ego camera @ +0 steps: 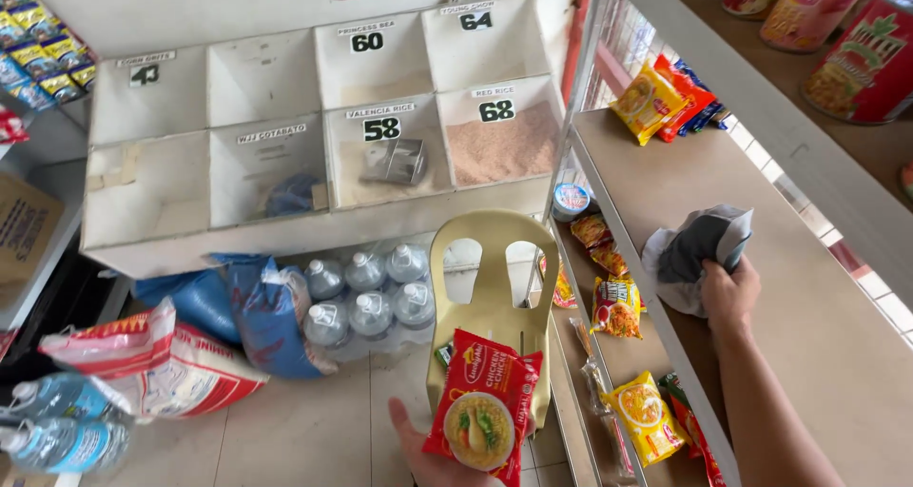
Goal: Cleaning individual food packages with a cloth in a grocery store setting.
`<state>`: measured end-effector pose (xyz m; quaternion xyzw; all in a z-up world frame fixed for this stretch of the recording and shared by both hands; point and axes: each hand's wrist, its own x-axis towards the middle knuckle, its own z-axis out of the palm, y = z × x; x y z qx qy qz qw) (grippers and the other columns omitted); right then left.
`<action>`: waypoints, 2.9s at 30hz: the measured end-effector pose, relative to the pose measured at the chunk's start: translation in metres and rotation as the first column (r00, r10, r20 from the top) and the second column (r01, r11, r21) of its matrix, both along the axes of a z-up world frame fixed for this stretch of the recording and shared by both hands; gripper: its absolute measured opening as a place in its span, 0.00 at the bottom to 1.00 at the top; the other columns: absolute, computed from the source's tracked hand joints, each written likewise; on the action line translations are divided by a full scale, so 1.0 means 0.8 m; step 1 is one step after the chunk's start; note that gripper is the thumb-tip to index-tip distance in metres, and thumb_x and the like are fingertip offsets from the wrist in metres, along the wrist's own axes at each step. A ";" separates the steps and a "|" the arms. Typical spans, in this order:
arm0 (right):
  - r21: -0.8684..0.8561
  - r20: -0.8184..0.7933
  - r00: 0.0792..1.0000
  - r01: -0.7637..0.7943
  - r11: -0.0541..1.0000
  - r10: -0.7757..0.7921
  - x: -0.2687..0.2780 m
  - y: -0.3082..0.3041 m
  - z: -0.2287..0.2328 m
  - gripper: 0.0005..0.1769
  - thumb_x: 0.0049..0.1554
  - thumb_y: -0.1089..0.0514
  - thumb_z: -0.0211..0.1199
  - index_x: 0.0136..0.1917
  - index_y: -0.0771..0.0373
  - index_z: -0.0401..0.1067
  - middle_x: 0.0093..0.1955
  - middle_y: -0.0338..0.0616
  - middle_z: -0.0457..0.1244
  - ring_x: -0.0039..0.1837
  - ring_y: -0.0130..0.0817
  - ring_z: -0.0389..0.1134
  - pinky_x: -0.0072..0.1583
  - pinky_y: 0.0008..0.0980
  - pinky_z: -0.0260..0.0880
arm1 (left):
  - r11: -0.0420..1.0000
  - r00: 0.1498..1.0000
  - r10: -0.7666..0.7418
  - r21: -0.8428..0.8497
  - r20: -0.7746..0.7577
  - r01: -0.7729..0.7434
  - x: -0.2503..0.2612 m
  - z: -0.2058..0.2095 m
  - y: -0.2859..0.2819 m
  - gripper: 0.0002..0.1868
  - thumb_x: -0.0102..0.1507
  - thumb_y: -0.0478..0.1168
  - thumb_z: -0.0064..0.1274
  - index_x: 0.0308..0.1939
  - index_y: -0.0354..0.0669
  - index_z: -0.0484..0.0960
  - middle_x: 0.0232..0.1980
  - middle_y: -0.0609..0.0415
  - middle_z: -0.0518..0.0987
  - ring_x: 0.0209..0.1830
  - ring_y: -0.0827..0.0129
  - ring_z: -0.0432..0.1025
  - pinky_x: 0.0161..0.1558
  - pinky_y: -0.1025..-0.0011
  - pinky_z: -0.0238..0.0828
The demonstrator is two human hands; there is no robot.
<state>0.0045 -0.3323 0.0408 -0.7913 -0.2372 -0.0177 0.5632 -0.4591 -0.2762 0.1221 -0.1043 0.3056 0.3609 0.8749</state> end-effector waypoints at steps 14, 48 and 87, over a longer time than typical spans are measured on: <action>-0.300 0.424 0.311 -0.838 0.456 0.851 -0.324 -0.007 0.214 0.37 0.32 0.74 0.54 0.57 0.61 0.74 0.54 0.42 0.71 0.51 0.41 0.73 0.54 0.34 0.75 | 0.939 0.916 -0.129 0.344 0.380 -0.011 0.031 -0.007 -0.002 0.41 0.63 0.67 0.39 0.70 0.42 0.70 0.62 0.43 0.76 0.58 0.54 0.72 0.58 0.49 0.72; -0.503 0.523 0.315 -0.636 0.585 0.792 -0.342 -0.019 0.197 0.32 0.41 0.66 0.64 0.59 0.48 0.78 0.46 0.38 0.69 0.47 0.44 0.73 0.42 0.45 0.75 | 0.935 0.827 -0.242 0.351 0.507 0.058 0.056 -0.057 0.023 0.47 0.56 0.82 0.44 0.60 0.50 0.82 0.57 0.50 0.78 0.58 0.59 0.71 0.70 0.47 0.58; -0.534 0.292 0.197 -0.779 0.330 0.936 -0.338 -0.039 0.225 0.28 0.37 0.63 0.70 0.53 0.46 0.81 0.44 0.34 0.72 0.47 0.44 0.75 0.47 0.45 0.75 | 0.860 0.757 -0.353 0.510 0.550 0.031 0.045 -0.002 -0.009 0.48 0.61 0.83 0.35 0.51 0.45 0.85 0.46 0.40 0.83 0.52 0.47 0.77 0.63 0.52 0.68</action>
